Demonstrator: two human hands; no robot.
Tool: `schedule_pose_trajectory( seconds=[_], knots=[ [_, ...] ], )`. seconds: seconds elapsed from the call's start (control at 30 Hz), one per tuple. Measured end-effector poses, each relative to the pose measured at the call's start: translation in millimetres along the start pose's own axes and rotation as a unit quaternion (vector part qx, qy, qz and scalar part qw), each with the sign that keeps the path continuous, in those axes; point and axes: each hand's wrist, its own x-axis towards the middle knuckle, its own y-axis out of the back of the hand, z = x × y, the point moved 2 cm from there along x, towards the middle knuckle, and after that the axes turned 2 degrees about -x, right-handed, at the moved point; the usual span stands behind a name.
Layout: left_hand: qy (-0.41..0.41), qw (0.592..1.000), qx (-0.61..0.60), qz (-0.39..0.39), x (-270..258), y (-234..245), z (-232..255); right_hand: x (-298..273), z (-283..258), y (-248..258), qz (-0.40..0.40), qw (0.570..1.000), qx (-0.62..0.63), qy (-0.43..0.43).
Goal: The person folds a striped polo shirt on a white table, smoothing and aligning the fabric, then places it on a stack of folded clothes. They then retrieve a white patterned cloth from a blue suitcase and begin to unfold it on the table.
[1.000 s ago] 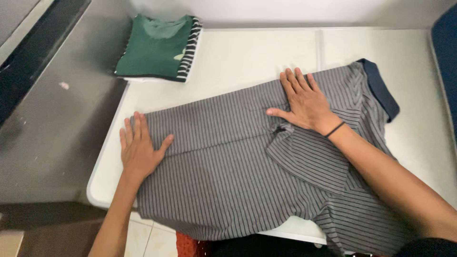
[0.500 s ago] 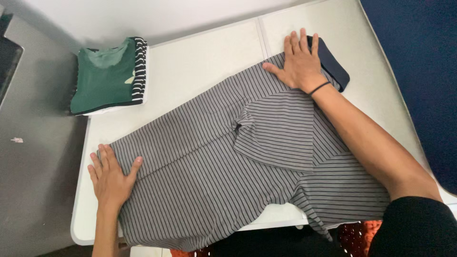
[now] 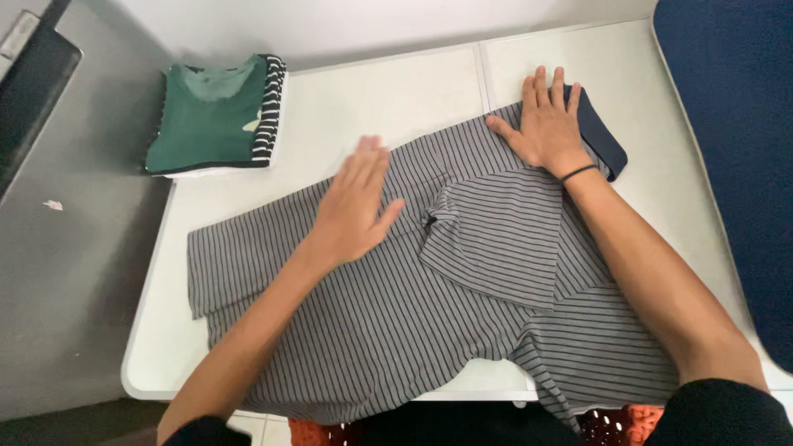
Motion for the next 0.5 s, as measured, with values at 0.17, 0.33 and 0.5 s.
schedule_pose_trajectory(
  seconds=[0.17, 0.33, 0.5],
  knots=[
    [-0.004, 0.998, -0.02, -0.062, 73, -76, 30, -1, 0, 2, 0.005, 1.0, 0.006, 0.018],
    [0.0, 0.999, -0.009, -0.036, 31, -76, 2, -1, 3, 5, 0.004, 0.999, 0.014, 0.032],
    [0.085, 0.992, 0.023, -0.086, -51, -28, -41, 6, 7, 2, -0.012, 0.999, 0.013, 0.027]
  ],
)
